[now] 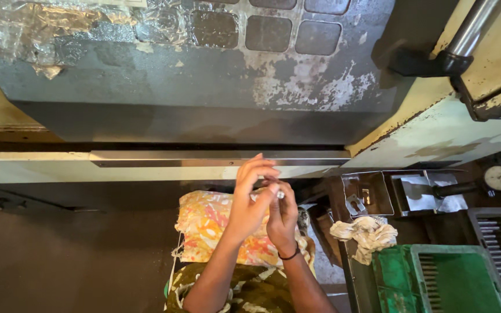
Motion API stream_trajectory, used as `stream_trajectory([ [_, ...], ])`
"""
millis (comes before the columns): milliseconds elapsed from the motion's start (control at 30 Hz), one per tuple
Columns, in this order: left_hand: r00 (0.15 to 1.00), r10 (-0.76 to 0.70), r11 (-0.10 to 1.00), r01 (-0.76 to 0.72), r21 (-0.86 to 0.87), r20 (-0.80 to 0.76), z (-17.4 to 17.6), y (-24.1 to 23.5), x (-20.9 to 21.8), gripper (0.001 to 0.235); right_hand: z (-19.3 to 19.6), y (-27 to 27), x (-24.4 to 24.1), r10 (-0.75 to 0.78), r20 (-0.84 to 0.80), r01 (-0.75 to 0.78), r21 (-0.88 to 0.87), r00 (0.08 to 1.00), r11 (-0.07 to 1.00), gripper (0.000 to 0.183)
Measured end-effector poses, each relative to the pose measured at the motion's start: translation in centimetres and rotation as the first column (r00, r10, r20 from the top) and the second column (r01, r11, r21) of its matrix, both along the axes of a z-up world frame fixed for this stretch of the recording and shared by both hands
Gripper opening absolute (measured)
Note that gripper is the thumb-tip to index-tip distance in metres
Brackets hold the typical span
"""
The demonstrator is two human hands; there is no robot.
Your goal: The person repeatedly picks up cylindrical metal rods, opens a machine door, inserts each rod into a slot, closes the door, and places the rod into a green tray. The process is repeated for several rods.
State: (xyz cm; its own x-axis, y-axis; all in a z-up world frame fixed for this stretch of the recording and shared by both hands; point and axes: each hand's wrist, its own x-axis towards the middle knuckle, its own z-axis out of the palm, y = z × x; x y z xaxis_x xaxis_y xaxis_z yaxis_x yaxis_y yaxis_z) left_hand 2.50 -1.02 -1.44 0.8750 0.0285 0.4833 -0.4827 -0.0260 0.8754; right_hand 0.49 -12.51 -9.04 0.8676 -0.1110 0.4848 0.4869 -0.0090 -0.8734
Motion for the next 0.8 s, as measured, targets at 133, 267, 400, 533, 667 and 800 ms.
stream_trajectory([
  [133, 0.994, 0.105, 0.994, -0.105, 0.005, -0.037, -1.1, 0.1, 0.7, 0.015, -0.4, -0.1, 0.3, -0.056, 0.006, 0.056, -0.036, 0.998, 0.998, 0.020],
  [267, 0.992, 0.125, 0.992, -0.125, -0.018, 0.004, -1.8, 0.2, 1.2, 0.009, -0.5, -0.8, 0.2, -0.049, -0.086, 0.050, 0.020, 0.995, 0.999, 0.021],
  [400, 0.997, 0.040, 0.996, -0.046, -0.081, -0.065, -2.2, 0.1, 1.4, 0.021, -0.7, -2.2, 0.8, 0.252, -0.246, -0.122, 0.446, 0.936, 0.887, 0.030],
  [533, 0.988, 0.009, 0.990, -0.030, -0.137, -0.154, -2.5, -0.1, 1.6, 0.023, -1.2, -3.5, 1.4, 0.442, -0.295, -0.132, 0.689, 0.847, 0.713, 0.032],
  [667, 0.964, -0.034, 0.968, -0.033, -0.247, -0.262, -3.2, 0.3, 1.9, 0.023, -1.4, -4.1, 2.2, 0.380, -0.369, -0.023, 0.692, 0.848, 0.722, 0.032],
  [800, 0.957, -0.057, 0.922, -0.058, -0.383, -0.283, -4.3, 0.8, 2.3, 0.022, -1.2, -4.3, 2.6, 0.341, -0.380, 0.053, 0.731, 0.860, 0.680, 0.028],
])
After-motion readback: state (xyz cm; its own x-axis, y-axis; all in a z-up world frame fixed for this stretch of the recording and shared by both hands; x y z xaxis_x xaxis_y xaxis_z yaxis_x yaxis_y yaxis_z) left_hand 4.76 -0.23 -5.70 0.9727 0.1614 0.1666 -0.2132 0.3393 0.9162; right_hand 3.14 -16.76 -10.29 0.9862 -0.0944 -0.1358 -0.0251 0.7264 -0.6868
